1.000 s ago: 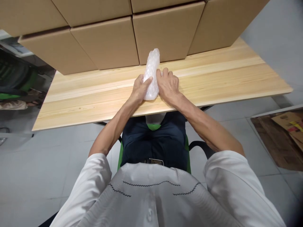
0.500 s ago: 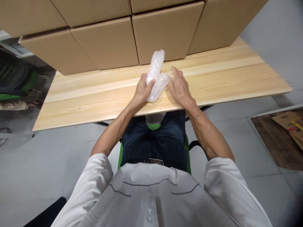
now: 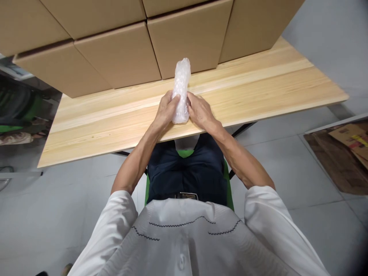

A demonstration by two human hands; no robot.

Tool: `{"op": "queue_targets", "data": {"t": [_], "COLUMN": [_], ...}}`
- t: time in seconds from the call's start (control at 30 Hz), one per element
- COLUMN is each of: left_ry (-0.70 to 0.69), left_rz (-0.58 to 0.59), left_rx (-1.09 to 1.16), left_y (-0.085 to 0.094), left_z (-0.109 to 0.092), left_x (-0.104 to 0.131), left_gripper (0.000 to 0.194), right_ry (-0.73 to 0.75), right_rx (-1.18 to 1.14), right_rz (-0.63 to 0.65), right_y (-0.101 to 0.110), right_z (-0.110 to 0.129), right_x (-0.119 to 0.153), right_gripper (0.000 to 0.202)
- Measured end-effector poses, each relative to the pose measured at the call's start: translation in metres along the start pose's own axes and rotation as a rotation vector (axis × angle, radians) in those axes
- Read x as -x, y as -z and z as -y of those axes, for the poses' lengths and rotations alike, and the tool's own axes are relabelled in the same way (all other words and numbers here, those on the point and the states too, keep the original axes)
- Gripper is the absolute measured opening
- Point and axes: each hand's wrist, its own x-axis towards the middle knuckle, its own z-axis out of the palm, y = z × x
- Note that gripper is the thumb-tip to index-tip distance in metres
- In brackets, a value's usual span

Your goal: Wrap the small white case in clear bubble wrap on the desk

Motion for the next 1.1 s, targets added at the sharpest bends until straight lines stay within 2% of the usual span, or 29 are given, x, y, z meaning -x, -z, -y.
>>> {"op": "queue_targets", "data": {"t": [0.17, 0.33, 0.57, 0.67, 0.83, 0.97, 1.1], "left_ry": [-0.028, -0.011, -0.021, -0.012, 0.007, -0.045, -0.112], "left_rz": [0.043, 0.06, 0.111, 0.134, 0.133, 0.172, 0.204], "left_rx": [-0.176, -0.346, -0.371, -0.421, -0.432, -0.358, -0.394], "left_y": [0.005, 0.007, 0.004, 0.002, 0.003, 0.007, 0.012], "left_z": [0.005, 0.007, 0.008, 0.01, 0.011, 0.005, -0.005], "left_x": [-0.009, -0.014, -0.017, -0.023, -0.03, -0.02, 0.011], "left_gripper": [0.036, 0.039, 0.04, 0.033, 0.028, 0.042, 0.076], "right_ry": [0.007, -0.017, -0.052, -0.063, -0.002, 0.085, 0.065], "right_rx": [0.003, 0.052, -0.01, -0.028, -0.11, -0.143, -0.156], "right_rz": [0.029, -0.036, -0.09, -0.088, -0.196, -0.098, -0.05], "right_y": [0.004, 0.004, -0.003, 0.0, 0.014, 0.021, 0.018], "right_z": [-0.002, -0.005, -0.012, -0.012, -0.004, 0.003, -0.005], "right_x": [-0.002, 0.002, 0.004, 0.007, 0.009, 0.008, 0.01], "right_gripper": [0.04, 0.032, 0.044, 0.049, 0.061, 0.061, 0.059]}}
